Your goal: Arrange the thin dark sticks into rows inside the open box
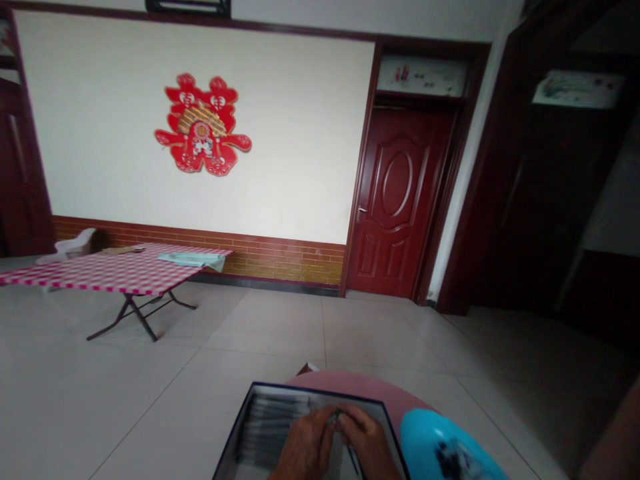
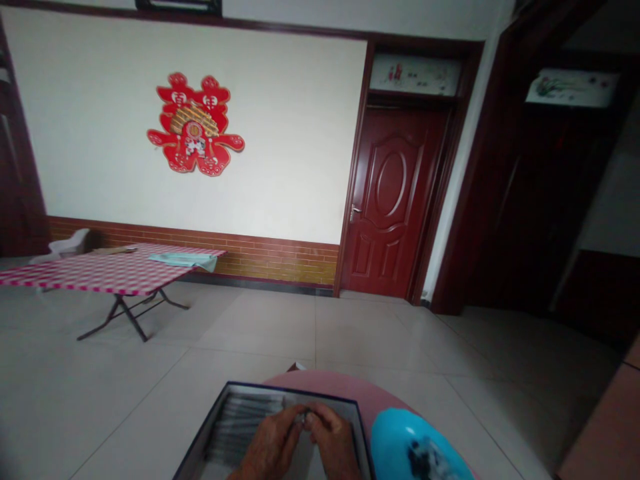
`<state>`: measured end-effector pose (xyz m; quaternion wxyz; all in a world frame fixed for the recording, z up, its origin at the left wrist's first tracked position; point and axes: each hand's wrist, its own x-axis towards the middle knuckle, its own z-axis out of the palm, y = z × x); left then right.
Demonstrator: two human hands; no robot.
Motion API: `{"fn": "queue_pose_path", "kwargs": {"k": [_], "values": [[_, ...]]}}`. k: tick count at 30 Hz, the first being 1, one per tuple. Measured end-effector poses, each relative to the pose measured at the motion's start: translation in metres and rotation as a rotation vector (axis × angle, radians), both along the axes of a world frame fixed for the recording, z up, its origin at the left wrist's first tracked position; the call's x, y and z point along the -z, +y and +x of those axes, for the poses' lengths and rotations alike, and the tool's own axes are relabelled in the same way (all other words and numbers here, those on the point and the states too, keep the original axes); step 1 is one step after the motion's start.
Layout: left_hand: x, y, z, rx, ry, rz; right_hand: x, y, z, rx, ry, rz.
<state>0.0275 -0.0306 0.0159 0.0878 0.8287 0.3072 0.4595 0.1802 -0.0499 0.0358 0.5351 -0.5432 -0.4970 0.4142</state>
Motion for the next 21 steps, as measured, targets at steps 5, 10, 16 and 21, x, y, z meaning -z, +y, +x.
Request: {"fn": "queue_pose_path", "kwargs": {"k": [5, 10, 16, 21], "values": [[0.003, 0.002, -0.003, -0.013, 0.065, 0.037, 0.003, 0.002, 0.001, 0.000, -0.038, 0.018], [0.010, 0.004, -0.005, -0.118, 0.095, 0.137, -0.007, -0.003, 0.000, 0.001, -0.088, 0.027], [0.002, 0.002, -0.006, -0.177, 0.221, 0.065, -0.009, -0.005, -0.002, -0.029, -0.161, 0.053], [-0.009, -0.001, -0.005, -0.227, 0.250, 0.136, -0.002, -0.007, -0.002, -0.041, -0.276, 0.132]]}}
